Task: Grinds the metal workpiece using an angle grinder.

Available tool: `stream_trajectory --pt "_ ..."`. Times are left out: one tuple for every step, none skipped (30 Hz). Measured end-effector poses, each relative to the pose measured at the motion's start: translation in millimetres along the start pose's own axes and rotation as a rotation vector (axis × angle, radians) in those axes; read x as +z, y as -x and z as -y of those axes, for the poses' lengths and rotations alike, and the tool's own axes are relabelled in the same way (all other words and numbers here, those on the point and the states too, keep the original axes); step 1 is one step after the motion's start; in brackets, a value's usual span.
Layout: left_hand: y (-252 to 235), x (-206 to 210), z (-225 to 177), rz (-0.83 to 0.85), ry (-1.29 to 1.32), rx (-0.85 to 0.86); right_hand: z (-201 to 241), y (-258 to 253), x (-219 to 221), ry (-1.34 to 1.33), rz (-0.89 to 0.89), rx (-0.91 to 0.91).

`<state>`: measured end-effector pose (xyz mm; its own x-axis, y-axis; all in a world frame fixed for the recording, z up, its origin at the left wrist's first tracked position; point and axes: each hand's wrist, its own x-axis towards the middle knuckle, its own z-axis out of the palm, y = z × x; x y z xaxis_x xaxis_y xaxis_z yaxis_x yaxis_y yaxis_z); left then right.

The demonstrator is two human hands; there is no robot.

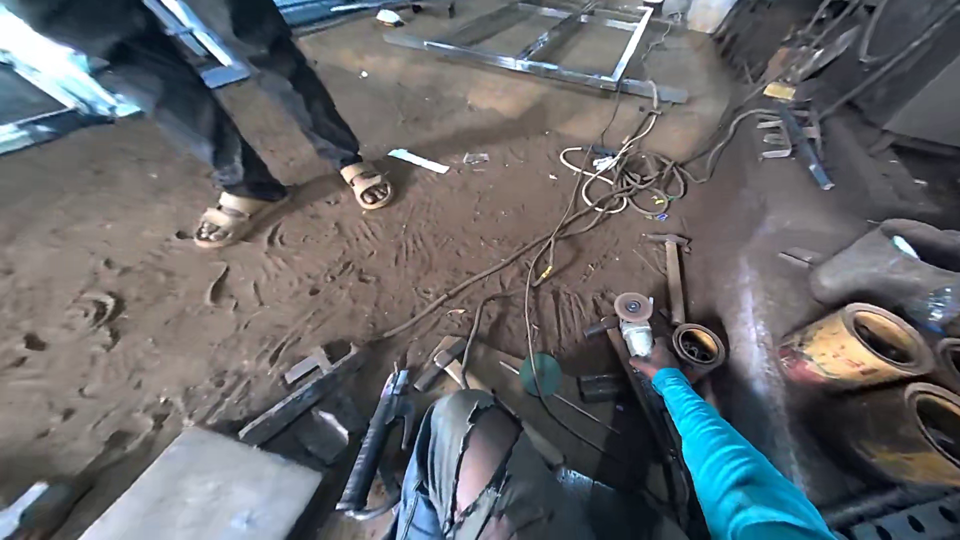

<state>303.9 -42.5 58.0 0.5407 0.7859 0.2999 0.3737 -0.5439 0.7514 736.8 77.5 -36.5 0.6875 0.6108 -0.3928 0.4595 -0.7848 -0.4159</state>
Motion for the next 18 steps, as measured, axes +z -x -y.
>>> stream_trajectory --pt "-1 -1 -1 0.007 -0.002 -0.003 0 3 -3 0.020 0.005 -0.018" --pt "-2 -2 -3 0.019 -0.007 -0.012 0 5 -4 0.045 0.012 -0.040" --pt "-3 -5 -5 0.033 -0.004 -0.024 0 5 -3 0.067 0.006 -0.065" --pt "-4 -6 -5 0.040 0.005 -0.027 -1 4 -1 0.078 -0.007 -0.085" --pt "-3 -5 -2 0.029 0.010 -0.011 -3 1 0 0.082 -0.022 -0.098" --pt "-1 0 3 -0.003 -0.003 0.024 -5 -3 2 0.089 -0.033 -0.101" --pt "2 5 10 -0.032 -0.012 0.062 -6 -6 3 0.099 -0.043 -0.099" --pt "4 9 14 -0.056 -0.017 0.092 -8 -8 5 0.106 -0.051 -0.097" --pt "5 10 16 -0.072 -0.014 0.111 -9 -9 6 0.103 -0.052 -0.099" --pt "6 11 17 -0.082 -0.008 0.121 -9 -11 7 0.098 -0.053 -0.104" --pt "6 11 18 -0.084 -0.001 0.124 -8 -11 7 0.092 -0.051 -0.106" --pt "5 10 19 -0.080 0.010 0.125 -6 -10 6 0.096 -0.045 -0.107" --pt "3 10 18 -0.068 0.018 0.128 -6 -9 3 0.108 -0.045 -0.110" --pt "0 10 16 -0.052 0.018 0.128 -9 -7 -1 0.129 -0.054 -0.120" --pt "-2 9 13 -0.024 0.009 0.120 -13 -4 -5 0.152 -0.063 -0.145" --pt "-4 6 8 0.015 -0.001 0.103 -15 0 -5 0.165 -0.071 -0.186" --pt "-6 2 5 0.050 -0.002 0.086 -16 3 -3 0.176 -0.075 -0.249" --pt "-7 1 2 0.072 -0.003 0.075 -15 9 -4 0.187 -0.077 -0.313"
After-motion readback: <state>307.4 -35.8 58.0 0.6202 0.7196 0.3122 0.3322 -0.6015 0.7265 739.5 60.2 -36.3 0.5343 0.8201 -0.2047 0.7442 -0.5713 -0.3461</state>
